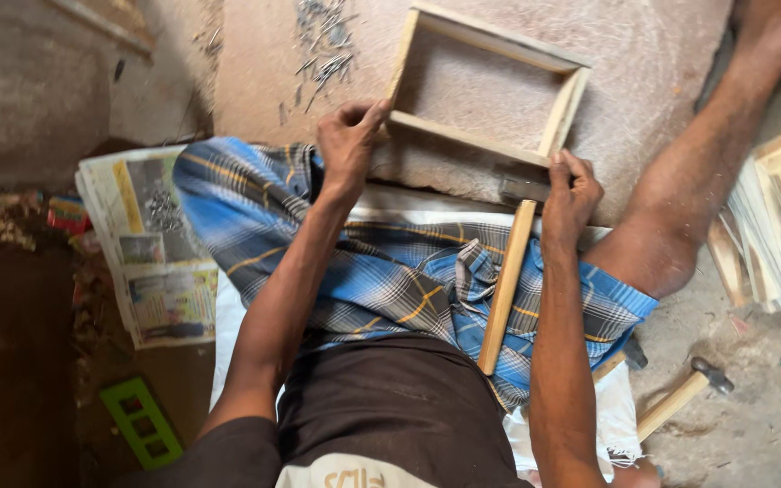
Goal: The person assembles small wooden boxes by nailing wooden planks together using a hammer. They sit on the floor, pick up nails, position the planks, and hammer them into place to form box frames and add side panels.
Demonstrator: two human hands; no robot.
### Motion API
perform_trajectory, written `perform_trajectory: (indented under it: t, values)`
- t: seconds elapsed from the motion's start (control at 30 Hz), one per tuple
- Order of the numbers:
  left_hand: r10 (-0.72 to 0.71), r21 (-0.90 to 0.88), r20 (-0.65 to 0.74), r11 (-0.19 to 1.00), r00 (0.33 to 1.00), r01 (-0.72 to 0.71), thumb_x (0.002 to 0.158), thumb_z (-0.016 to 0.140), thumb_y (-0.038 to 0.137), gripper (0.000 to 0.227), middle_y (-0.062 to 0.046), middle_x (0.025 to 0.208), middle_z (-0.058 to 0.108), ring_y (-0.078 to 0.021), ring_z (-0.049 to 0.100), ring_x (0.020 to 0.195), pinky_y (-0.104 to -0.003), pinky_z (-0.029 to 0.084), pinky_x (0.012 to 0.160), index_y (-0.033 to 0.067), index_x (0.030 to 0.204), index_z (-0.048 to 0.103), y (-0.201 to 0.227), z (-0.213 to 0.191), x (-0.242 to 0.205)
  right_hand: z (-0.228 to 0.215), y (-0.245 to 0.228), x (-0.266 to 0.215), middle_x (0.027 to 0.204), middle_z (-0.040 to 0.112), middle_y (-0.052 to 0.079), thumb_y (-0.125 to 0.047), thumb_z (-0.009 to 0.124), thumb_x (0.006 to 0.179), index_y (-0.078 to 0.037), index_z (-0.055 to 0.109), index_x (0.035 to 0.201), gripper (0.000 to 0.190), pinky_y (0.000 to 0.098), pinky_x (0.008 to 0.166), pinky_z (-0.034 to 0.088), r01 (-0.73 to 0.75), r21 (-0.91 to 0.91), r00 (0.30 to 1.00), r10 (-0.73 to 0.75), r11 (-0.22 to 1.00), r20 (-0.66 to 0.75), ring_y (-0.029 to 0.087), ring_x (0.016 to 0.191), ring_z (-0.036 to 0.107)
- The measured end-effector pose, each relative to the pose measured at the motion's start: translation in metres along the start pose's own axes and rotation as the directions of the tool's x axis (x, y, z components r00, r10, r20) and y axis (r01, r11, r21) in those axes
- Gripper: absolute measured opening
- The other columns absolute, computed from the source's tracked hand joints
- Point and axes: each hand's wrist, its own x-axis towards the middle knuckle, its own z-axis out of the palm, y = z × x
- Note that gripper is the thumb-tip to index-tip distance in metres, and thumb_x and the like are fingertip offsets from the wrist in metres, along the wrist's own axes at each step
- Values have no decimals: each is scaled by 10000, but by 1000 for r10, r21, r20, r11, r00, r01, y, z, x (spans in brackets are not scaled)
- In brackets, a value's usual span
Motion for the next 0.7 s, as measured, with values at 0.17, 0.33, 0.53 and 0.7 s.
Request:
perform_trajectory:
  t: [0.17, 0.33, 0.53, 0.7]
  values:
    - [17, 31, -22, 999, 1000, -16, 874, 792, 271, 295, -40, 816, 774, -114, 680, 718, -277, 557, 657, -7, 971, 805, -2, -3, -5, 6, -1, 0, 1000, 627, 14, -83, 647, 1094, 94, 726, 1159, 204, 221, 790, 475, 123, -57, 992, -122, 991, 21, 67, 910, 557]
    - [306, 422, -38, 868, 951, -262, 967, 669, 373, 512, -148, 1249, 694, -242, 638, 1142, -433, 471, 1026, -17, 1298, 662, -18, -30, -1, 7, -5, -5, 1028, 667, 36, -96, 657, 1059, 41, 708, 1242, 234, 212, 607, 454, 0, 56, 999, 3, 998, -53, 66, 771, 545]
    - [319, 898, -119, 438, 940, -34, 1038, 448, 661, 989, -243, 1690, 94, -353, 54, 1587, -490, 59, 1302, -86, 1606, 138, -34, -54, 20, 9, -10, -11, 1151, 702, 75, -103, 649, 1070, 32, 682, 1267, 241, 220, 661, 503, 48, 18, 992, -45, 999, -120, 81, 890, 629]
    - [223, 959, -78, 285, 972, 11, 1060, 311, 716, 992, -254, 1727, 44, -367, 9, 1616, -494, 12, 1324, -72, 1628, 109, -24, -35, 41, 10, -12, -15, 1140, 699, 64, -109, 652, 1066, 27, 682, 1255, 235, 221, 670, 519, 59, -25, 992, -62, 998, -112, 84, 877, 629]
